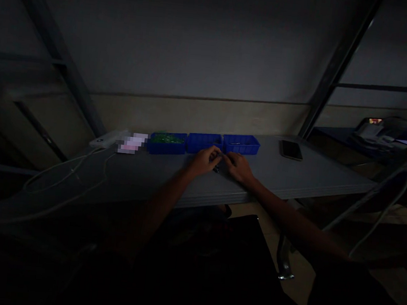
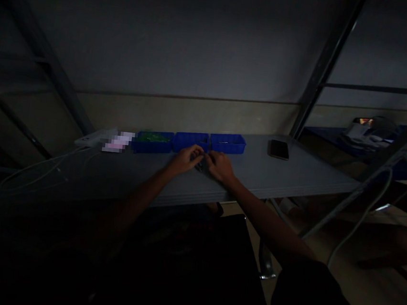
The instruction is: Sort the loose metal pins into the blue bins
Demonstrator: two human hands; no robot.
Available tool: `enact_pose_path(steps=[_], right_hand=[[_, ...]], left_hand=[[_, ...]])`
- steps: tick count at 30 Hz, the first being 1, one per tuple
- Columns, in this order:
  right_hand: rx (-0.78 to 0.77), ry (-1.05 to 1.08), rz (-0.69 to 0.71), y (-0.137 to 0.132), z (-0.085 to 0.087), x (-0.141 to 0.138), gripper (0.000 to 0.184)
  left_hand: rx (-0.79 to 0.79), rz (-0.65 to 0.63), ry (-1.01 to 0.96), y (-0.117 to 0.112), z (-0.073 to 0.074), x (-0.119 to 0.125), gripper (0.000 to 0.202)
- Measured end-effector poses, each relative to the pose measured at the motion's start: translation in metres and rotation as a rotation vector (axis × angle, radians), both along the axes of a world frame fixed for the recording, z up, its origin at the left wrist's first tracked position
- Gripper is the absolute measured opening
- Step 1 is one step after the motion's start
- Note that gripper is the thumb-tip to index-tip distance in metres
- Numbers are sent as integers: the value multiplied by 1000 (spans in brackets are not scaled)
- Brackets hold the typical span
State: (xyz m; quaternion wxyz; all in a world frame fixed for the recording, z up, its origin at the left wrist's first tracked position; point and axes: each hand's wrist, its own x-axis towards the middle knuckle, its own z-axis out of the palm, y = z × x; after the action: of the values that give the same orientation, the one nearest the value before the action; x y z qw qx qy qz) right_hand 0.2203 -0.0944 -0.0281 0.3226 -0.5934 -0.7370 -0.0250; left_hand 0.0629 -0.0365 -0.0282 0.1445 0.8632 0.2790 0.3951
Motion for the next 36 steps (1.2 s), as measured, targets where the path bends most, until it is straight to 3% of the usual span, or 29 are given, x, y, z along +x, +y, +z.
enact_pose_path(steps=[10, 15, 21, 25, 29, 36], right_hand=[[25, 29, -20, 3, -3, 1, 30], [68, 172, -11, 3, -3, 2, 29], [70, 285, 63, 1, -2, 2, 31], [47, 314, 42, 1, -2, 2, 33], [26, 288, 47, 2, -2, 2, 36], [48, 175, -5, 5, -6, 1, 32]], left_hand=[[-2, 36, 20, -1, 1, 3, 12], [-59, -31, 44, -2, -4, 5, 18], [13, 80, 97, -4, -7, 6, 19], [17, 72, 65, -9, -2, 8, 13], [0, 90, -28, -8, -1, 7, 18], [2, 67, -20, -3, -4, 7, 20]])
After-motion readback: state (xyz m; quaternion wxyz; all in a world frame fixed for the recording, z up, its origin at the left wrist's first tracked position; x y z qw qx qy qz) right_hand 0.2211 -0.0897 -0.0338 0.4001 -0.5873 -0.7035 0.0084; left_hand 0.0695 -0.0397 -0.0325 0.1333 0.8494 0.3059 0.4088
